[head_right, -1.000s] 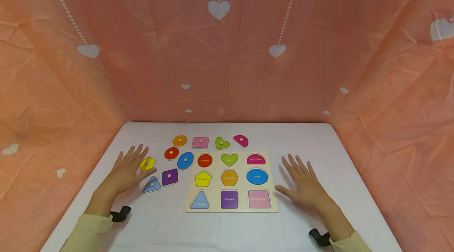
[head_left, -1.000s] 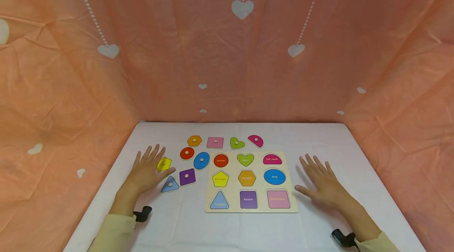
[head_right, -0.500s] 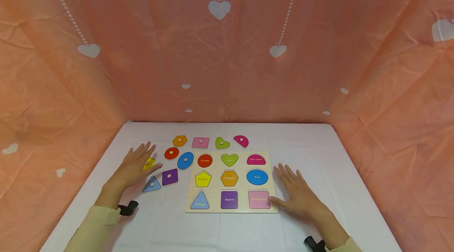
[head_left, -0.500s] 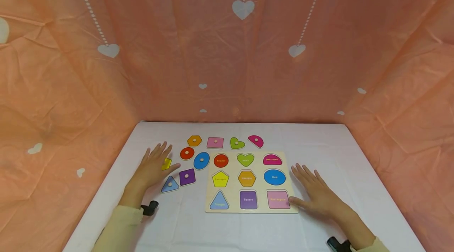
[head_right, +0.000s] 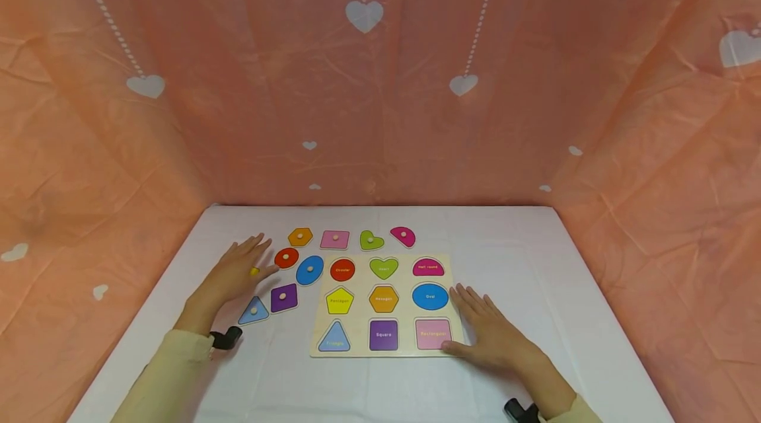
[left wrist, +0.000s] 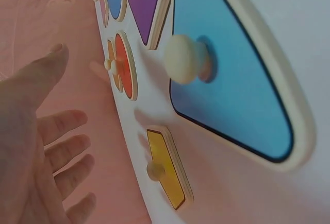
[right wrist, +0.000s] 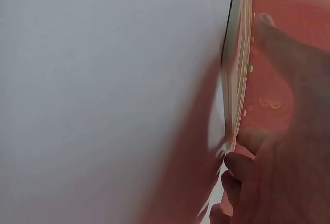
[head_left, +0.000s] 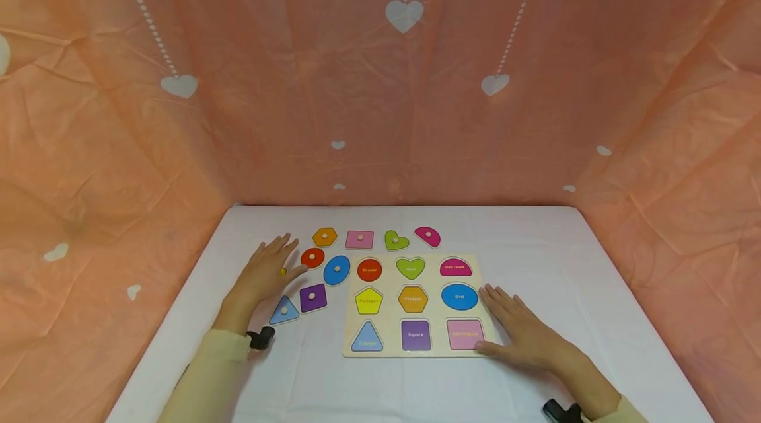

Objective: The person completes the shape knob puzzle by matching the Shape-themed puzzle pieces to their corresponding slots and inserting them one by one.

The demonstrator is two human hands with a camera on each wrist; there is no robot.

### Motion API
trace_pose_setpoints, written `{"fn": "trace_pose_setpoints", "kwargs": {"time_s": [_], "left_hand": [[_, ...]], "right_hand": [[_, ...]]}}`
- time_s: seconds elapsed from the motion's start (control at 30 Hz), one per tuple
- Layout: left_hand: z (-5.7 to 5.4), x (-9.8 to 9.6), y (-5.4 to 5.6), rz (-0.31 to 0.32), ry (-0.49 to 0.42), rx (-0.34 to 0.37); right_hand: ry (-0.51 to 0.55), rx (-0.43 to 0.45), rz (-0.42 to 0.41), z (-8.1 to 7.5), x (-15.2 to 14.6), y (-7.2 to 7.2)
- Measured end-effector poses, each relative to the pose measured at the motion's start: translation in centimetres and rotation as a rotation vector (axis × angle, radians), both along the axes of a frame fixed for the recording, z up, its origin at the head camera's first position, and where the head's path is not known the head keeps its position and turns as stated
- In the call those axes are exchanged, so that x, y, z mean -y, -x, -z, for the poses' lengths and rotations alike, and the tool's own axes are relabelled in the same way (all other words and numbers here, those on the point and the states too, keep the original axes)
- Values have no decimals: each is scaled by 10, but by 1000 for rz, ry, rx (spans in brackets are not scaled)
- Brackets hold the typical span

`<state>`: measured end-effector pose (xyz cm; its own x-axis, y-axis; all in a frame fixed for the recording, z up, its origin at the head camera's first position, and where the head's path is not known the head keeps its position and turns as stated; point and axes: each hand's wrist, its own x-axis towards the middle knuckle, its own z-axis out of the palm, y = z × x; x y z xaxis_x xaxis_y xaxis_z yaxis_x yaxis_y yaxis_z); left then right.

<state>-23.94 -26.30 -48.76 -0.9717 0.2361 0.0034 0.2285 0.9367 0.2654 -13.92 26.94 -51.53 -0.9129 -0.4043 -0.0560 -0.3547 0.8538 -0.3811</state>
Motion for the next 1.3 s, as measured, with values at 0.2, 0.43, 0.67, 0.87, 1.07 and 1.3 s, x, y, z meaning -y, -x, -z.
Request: {"fn": "trace_pose_setpoints", "kwargs": {"time_s": [0.2,0.43,0.67,0.87,1.07,1.3], "left_hand": [[3,-2,8,16,19,-15],[4,-9,17,37,-4,-4],[3,-15,22,43,-19,-12],[6,-21,26,7,-11,0],[10,-24,31,28,28,-28],[10,-24,35,15,14,3]], "right_hand": [[-30,68,20,1,2,2],[5,89,5,-1,2,2],[25,118,7,-2,2,3],[33,122,16,-3,3,2],[26,131,22,-3,4,2],[29,122,20,-3,5,3]]}}
